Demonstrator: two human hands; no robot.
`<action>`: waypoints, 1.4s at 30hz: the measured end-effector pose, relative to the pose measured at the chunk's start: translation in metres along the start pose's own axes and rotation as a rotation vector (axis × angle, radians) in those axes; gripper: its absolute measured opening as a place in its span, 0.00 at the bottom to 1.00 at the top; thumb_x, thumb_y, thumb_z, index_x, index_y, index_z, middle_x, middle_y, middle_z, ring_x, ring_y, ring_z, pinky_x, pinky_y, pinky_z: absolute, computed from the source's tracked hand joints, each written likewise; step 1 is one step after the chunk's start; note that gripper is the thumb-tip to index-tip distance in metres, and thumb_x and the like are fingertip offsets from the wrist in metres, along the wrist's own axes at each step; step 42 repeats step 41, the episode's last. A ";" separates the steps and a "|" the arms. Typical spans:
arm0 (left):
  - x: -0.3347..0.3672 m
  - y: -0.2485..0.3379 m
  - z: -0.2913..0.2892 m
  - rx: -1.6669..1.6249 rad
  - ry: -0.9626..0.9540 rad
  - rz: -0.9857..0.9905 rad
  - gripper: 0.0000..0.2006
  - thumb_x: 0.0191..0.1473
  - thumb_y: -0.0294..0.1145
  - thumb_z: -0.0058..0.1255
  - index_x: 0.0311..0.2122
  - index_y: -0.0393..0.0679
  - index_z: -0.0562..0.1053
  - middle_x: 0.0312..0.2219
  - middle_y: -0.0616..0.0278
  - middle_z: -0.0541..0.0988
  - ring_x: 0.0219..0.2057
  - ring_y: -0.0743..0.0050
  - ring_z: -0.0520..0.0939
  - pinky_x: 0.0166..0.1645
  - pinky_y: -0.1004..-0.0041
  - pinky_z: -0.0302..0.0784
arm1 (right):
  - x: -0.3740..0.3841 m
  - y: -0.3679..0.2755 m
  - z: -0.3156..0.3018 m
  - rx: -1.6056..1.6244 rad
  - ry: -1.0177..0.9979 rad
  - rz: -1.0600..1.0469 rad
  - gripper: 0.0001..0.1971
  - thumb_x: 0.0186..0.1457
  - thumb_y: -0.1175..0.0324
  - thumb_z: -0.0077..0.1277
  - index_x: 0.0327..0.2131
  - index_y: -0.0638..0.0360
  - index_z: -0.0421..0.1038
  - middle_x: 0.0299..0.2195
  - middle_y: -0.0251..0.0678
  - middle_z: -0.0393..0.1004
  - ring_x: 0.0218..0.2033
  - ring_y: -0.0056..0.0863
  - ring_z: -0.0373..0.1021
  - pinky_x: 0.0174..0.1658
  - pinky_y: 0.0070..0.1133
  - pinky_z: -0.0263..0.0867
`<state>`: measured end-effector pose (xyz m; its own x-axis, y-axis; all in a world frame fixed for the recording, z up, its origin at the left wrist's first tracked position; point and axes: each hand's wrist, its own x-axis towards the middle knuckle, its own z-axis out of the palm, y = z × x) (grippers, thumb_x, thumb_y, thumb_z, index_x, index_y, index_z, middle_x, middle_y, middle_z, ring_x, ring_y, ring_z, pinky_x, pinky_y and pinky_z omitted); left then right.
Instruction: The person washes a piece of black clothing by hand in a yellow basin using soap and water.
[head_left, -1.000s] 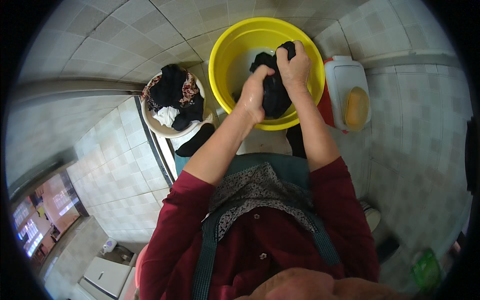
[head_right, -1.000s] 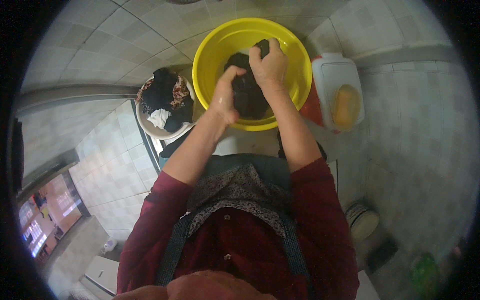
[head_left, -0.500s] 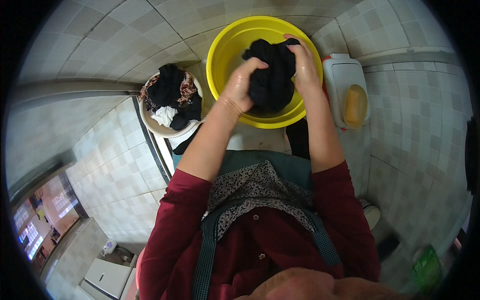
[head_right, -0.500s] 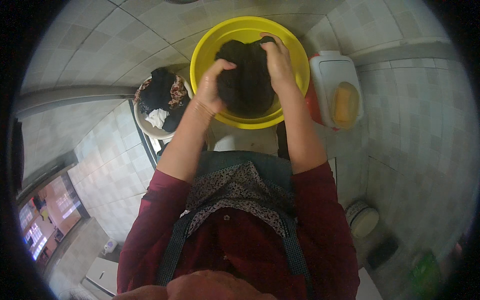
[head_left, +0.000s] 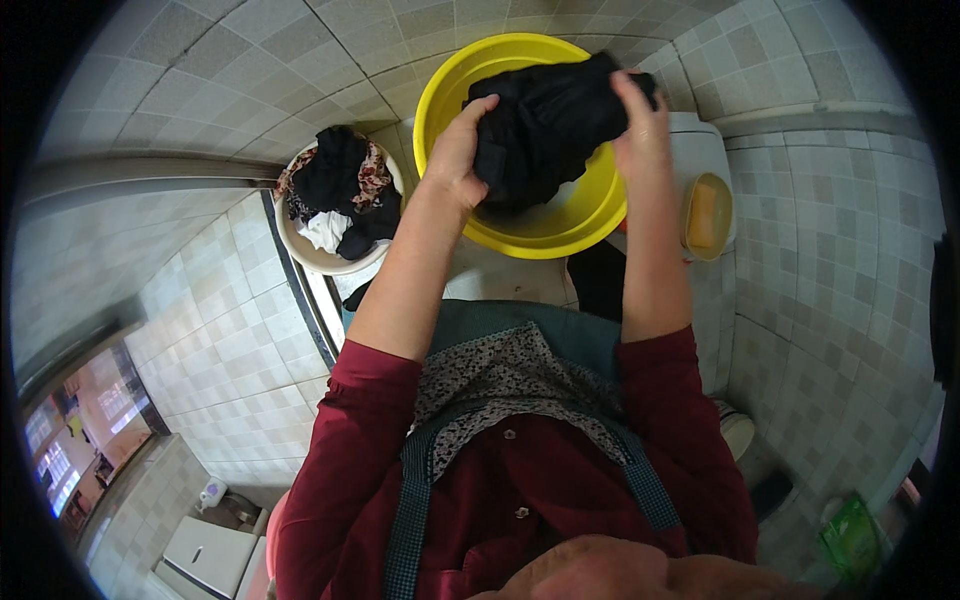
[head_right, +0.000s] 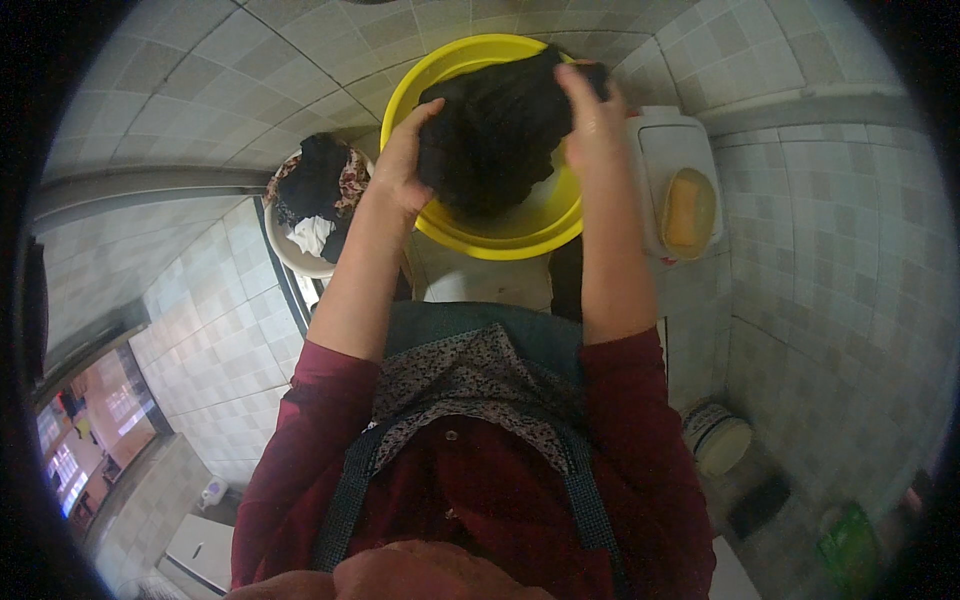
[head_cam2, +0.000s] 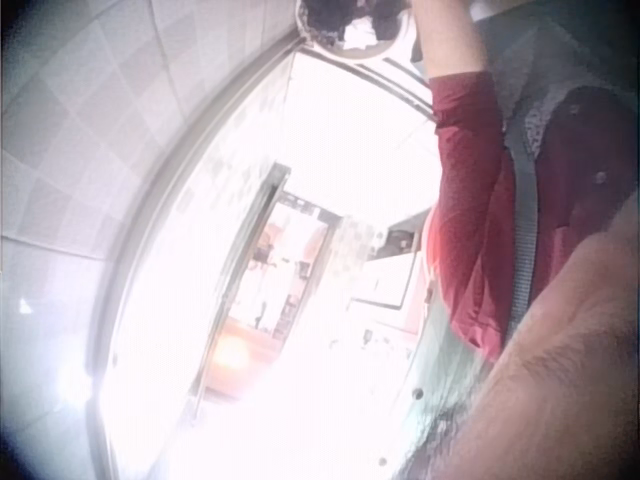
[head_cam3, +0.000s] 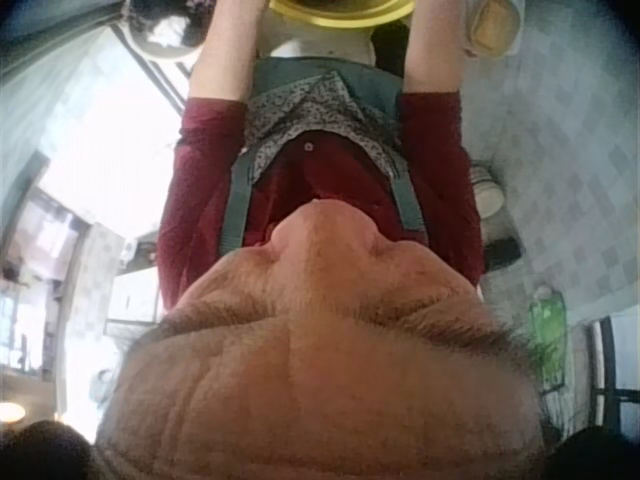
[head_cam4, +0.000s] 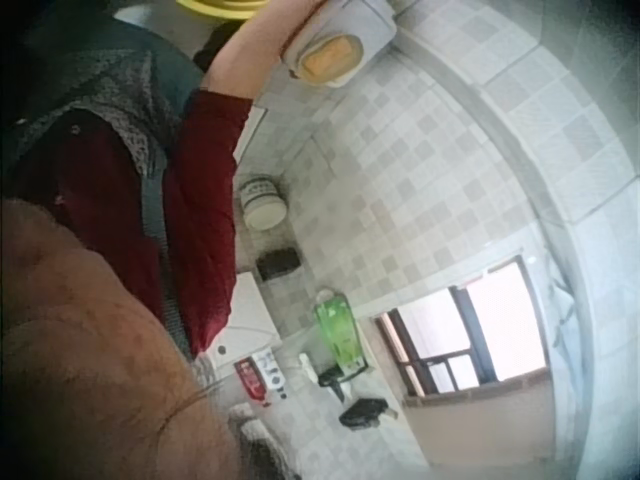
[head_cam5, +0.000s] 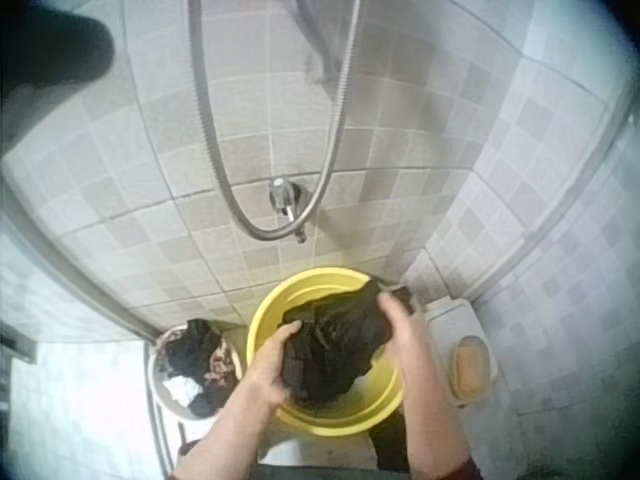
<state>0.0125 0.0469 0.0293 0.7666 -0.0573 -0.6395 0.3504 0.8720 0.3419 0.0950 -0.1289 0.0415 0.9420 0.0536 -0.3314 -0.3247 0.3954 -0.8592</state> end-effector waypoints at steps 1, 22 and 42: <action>0.015 -0.006 -0.008 -0.022 0.034 -0.003 0.18 0.54 0.42 0.50 0.43 0.39 0.73 0.37 0.57 0.79 0.39 0.63 0.80 0.47 0.67 0.76 | -0.015 0.010 0.010 -0.254 -0.161 -0.190 0.14 0.43 0.69 0.60 0.36 0.58 0.72 0.41 0.40 0.73 0.42 0.34 0.72 0.44 0.30 0.70; 0.019 -0.046 -0.008 0.042 0.098 -0.051 0.11 0.50 0.36 0.49 0.37 0.43 0.72 0.31 0.61 0.75 0.35 0.69 0.75 0.43 0.69 0.72 | -0.024 0.059 0.031 -1.113 0.030 -0.763 0.14 0.43 0.60 0.53 0.29 0.61 0.70 0.27 0.49 0.73 0.30 0.49 0.71 0.33 0.36 0.68; 0.055 -0.042 -0.051 1.861 0.177 0.906 0.27 0.44 0.40 0.57 0.50 0.45 0.63 0.38 0.54 0.77 0.42 0.53 0.77 0.47 0.63 0.71 | -0.061 -0.011 0.003 -0.501 -0.755 -0.720 0.08 0.38 0.75 0.44 0.26 0.65 0.70 0.29 0.39 0.73 0.35 0.30 0.70 0.42 0.23 0.66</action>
